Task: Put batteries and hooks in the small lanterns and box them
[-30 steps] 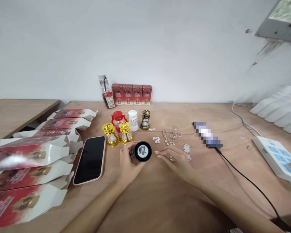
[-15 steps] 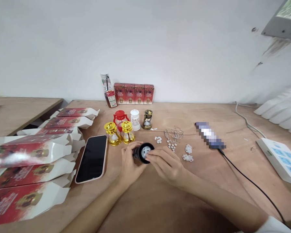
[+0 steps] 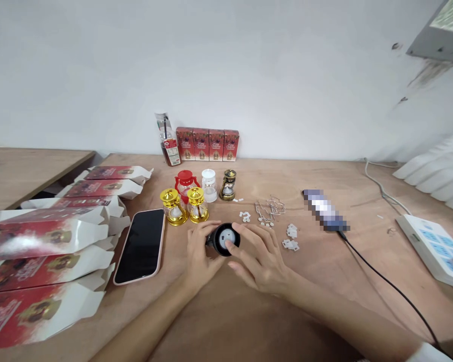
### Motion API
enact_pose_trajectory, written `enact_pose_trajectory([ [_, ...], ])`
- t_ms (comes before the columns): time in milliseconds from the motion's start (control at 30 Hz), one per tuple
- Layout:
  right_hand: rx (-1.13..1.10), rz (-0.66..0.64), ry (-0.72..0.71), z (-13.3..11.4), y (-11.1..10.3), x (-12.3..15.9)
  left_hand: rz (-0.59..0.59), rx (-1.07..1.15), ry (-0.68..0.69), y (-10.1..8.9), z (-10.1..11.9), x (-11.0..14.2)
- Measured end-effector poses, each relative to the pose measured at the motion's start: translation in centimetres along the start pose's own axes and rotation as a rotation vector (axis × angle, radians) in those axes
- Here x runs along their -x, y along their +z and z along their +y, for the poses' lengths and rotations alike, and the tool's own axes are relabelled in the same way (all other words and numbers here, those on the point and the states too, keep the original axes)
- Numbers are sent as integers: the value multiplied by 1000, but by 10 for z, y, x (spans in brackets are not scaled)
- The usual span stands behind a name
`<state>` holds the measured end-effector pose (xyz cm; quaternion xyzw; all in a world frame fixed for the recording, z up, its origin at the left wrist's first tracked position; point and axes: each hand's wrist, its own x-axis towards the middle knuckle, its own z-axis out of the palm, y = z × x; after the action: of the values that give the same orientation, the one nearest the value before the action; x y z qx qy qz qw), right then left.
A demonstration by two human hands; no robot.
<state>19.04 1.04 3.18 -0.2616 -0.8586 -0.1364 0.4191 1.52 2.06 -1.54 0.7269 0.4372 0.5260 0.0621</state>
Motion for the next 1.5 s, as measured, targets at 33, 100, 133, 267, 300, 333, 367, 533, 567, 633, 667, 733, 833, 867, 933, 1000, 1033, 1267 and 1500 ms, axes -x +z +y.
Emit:
enact_pose_trajectory([
  [33,-17,-10,29,0,-1,1,-10,-33,3,0,0,0],
  [100,-61,-23,112,0,-2,1,-22,-92,20,0,-1,1],
  [133,-85,-29,154,1,-3,0,-24,-115,35,0,-1,1],
  [267,-182,-51,204,1,-1,2,-30,-141,110,0,0,1],
  [300,-200,-47,192,1,1,3,-30,-137,125,0,0,1],
  [333,-218,-40,183,1,2,4,-30,-135,136,0,1,1],
  [367,-232,-28,178,1,3,6,-31,-137,144,0,1,1],
  [533,-299,10,209,-1,5,8,-43,-144,138,0,3,2],
  [567,-302,13,218,-1,5,8,-48,-137,124,0,2,3],
  [633,-299,16,232,-2,6,8,-60,-127,96,0,2,4],
  [667,-296,16,235,-3,6,9,-63,-127,89,0,2,4],
  [733,-294,15,238,-3,7,9,-64,-134,95,0,2,5],
  [833,-317,-16,217,0,4,9,-45,-147,131,0,3,3],
  [867,-337,-40,207,3,2,9,-39,-148,142,0,3,2],
  [933,-363,-67,226,13,-1,7,-21,-153,135,0,4,0],
  [1000,-319,-48,321,29,-1,6,-10,-155,92,0,4,-2],
  [1033,-257,-36,376,39,1,6,-3,-155,66,1,4,-2],
  [1267,283,-589,344,95,24,11,-6,-169,34,1,3,-2],
  [1500,325,-739,164,103,32,6,-11,-154,17,0,3,-2],
])
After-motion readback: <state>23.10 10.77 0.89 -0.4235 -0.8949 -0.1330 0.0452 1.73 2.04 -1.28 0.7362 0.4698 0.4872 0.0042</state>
